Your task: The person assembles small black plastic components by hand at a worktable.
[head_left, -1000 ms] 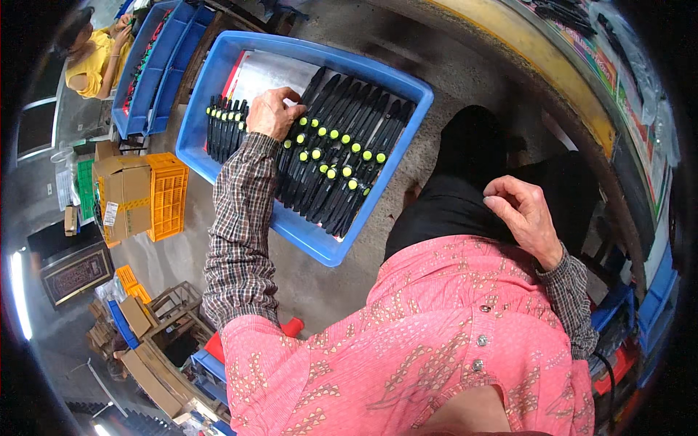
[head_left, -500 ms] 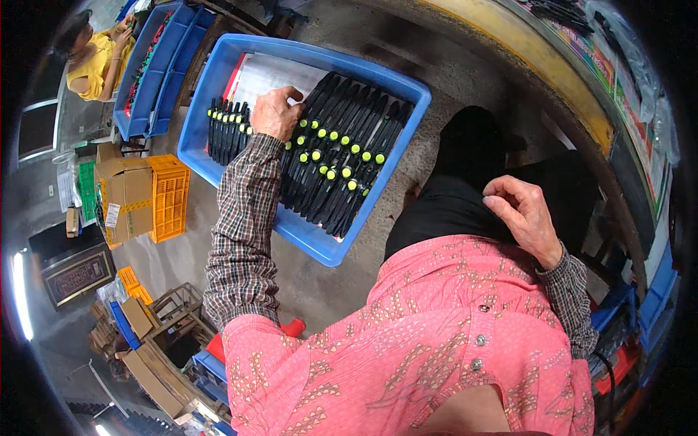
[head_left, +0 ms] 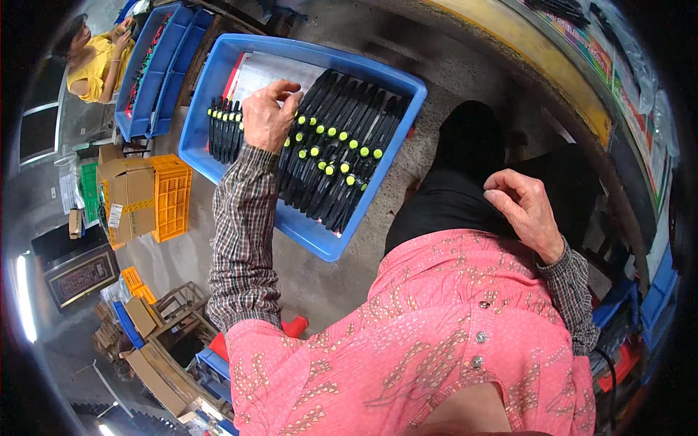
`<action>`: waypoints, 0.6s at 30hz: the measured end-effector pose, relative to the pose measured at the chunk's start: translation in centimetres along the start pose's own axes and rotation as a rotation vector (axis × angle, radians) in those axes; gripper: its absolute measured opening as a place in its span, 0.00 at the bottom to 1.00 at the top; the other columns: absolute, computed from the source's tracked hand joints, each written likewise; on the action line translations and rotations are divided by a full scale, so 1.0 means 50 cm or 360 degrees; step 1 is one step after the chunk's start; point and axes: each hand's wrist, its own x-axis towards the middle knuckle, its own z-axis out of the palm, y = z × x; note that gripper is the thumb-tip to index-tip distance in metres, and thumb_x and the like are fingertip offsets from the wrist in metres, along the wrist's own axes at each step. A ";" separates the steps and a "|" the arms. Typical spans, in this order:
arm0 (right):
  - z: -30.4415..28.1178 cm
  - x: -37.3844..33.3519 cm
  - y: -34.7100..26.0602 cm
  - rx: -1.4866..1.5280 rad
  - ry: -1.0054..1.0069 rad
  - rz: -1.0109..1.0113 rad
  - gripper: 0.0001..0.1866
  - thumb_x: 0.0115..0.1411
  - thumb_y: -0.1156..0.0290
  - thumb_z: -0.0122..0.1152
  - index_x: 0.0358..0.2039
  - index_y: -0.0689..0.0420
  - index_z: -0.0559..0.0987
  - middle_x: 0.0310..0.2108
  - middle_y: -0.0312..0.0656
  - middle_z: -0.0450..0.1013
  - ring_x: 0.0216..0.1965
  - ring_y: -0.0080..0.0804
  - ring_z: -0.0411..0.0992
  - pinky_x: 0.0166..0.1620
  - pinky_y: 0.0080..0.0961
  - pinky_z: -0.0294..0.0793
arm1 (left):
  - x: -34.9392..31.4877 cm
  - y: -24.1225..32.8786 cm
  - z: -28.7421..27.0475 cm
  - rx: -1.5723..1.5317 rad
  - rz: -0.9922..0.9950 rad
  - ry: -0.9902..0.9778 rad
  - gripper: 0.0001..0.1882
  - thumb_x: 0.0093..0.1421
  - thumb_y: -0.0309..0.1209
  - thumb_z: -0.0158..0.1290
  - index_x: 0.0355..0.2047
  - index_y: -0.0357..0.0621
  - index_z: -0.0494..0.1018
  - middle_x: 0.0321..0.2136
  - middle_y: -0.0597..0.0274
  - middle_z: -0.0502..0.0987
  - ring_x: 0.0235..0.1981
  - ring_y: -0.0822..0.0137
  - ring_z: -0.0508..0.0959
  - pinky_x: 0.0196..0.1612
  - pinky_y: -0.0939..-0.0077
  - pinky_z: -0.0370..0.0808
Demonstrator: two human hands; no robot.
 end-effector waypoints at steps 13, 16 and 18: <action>-0.003 -0.013 0.011 0.0032 0.0074 -0.0082 0.07 0.55 0.74 0.58 0.29 0.65 0.75 0.20 0.36 0.70 0.22 0.17 0.65 0.26 0.16 0.65 | -0.044 0.111 -0.057 -0.0294 0.0436 -0.0096 0.12 0.55 0.19 0.53 0.40 0.41 0.76 0.29 0.65 0.78 0.22 0.76 0.73 0.25 0.84 0.69; -0.006 -0.014 0.007 0.0029 0.0028 -0.0044 0.07 0.55 0.74 0.58 0.28 0.65 0.75 0.20 0.36 0.69 0.22 0.16 0.64 0.26 0.16 0.64 | -0.055 0.045 -0.029 0.0396 0.0556 -0.0206 0.14 0.52 0.19 0.49 0.38 0.45 0.76 0.40 0.58 0.77 0.39 0.57 0.78 0.41 0.70 0.75; -0.004 -0.013 0.010 0.0025 0.0034 -0.0073 0.07 0.55 0.74 0.58 0.28 0.65 0.75 0.20 0.35 0.69 0.22 0.16 0.64 0.26 0.16 0.64 | -0.069 -0.001 -0.004 0.0617 0.0629 -0.0227 0.14 0.52 0.21 0.49 0.39 0.47 0.76 0.39 0.61 0.77 0.39 0.59 0.77 0.41 0.70 0.74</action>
